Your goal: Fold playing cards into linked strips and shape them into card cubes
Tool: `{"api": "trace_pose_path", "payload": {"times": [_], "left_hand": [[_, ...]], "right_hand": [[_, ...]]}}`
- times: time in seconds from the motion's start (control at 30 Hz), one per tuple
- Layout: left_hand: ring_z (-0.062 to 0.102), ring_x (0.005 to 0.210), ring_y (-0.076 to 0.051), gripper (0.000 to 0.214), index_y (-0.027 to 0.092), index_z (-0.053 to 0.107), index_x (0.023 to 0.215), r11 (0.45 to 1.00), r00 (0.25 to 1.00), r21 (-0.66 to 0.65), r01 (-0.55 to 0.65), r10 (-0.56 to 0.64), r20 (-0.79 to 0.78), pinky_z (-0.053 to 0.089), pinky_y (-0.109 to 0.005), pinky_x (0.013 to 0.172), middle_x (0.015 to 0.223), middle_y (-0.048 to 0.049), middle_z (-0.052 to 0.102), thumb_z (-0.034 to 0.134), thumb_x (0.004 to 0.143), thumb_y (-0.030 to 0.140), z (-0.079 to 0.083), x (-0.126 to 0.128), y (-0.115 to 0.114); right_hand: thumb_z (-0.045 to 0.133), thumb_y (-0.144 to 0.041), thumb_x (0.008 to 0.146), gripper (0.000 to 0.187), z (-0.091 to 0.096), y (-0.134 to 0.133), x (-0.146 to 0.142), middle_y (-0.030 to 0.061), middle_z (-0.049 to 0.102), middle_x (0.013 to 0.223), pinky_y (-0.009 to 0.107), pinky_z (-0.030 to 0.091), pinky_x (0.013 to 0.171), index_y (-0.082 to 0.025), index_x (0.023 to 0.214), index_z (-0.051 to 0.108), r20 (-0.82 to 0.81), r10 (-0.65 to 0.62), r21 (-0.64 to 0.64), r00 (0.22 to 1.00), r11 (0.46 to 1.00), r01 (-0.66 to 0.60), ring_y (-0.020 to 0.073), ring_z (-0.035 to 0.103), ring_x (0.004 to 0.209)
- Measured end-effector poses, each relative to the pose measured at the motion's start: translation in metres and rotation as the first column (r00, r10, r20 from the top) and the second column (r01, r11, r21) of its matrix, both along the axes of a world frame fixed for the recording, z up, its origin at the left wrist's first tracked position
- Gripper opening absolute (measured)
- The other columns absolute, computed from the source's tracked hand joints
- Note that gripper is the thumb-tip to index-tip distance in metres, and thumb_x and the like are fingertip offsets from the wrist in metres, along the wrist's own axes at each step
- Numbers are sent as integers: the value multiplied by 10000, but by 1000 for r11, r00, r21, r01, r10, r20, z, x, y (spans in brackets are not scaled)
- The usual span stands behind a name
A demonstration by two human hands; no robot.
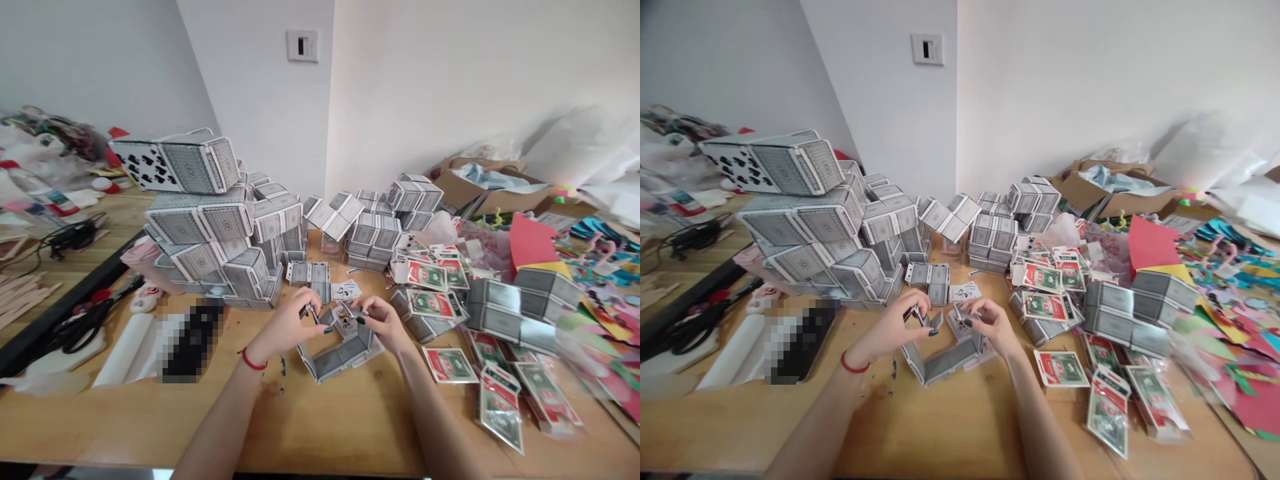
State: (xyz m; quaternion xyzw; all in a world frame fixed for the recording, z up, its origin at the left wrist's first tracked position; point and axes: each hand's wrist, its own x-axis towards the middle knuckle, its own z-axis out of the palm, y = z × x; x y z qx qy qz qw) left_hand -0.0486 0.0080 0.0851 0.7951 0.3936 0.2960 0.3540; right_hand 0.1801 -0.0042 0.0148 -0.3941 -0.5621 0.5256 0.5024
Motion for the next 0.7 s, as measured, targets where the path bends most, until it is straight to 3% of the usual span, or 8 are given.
{"api": "trace_pose_path", "payload": {"times": [0.13, 0.27, 0.4, 0.53, 0.7], "left_hand": [[451, 889, -178, 204, 188, 438, 703, 992, 989, 103, 79, -64, -136, 346, -303, 819, 899, -19, 512, 625, 637, 236, 30, 1, 3], [456, 912, -185, 199, 192, 435, 714, 981, 968, 127, 146, -115, -225, 359, -294, 801, 945, -21, 504, 611, 631, 231, 47, 6, 5], [471, 942, -191, 211, 205, 465, 807, 979, 966, 141, 148, -113, -233, 362, -294, 802, 1006, -23, 501, 591, 640, 230, 51, 12, 5], [486, 791, -167, 223, 210, 482, 815, 982, 943, 128, 139, -93, -319, 364, -261, 667, 880, -2, 513, 595, 629, 258, 50, 14, 3], [460, 666, -135, 155, 200, 471, 706, 978, 933, 121, 168, -119, -339, 322, -246, 566, 769, 14, 493, 587, 618, 253, 51, 11, 1]], "right_hand": [[683, -408, 650, 298, 25, 4, 6, 57, 598, 867, 372, 422, 849, -208, 742, 482, 88, 101, 89, 991, 990, -109, 214, 558, 944], [681, -335, 665, 260, 57, 11, 12, 70, 589, 957, 344, 429, 837, -199, 801, 506, 189, 197, 118, 962, 968, -221, 192, 557, 937], [661, -283, 680, 357, 80, 15, 14, 84, 574, 1078, 361, 403, 907, -192, 1005, 543, 326, 236, 114, 915, 951, -286, 200, 535, 1018], [669, -222, 654, 576, 89, 13, 14, 74, 584, 1111, 388, 403, 925, -216, 1192, 466, 470, 259, 67, 844, 943, -327, 212, 540, 1039], [654, -155, 639, 488, 95, 7, 12, 55, 572, 1130, 356, 388, 946, -214, 1106, 522, 544, 238, 96, 805, 935, -341, 194, 521, 1068]]}}
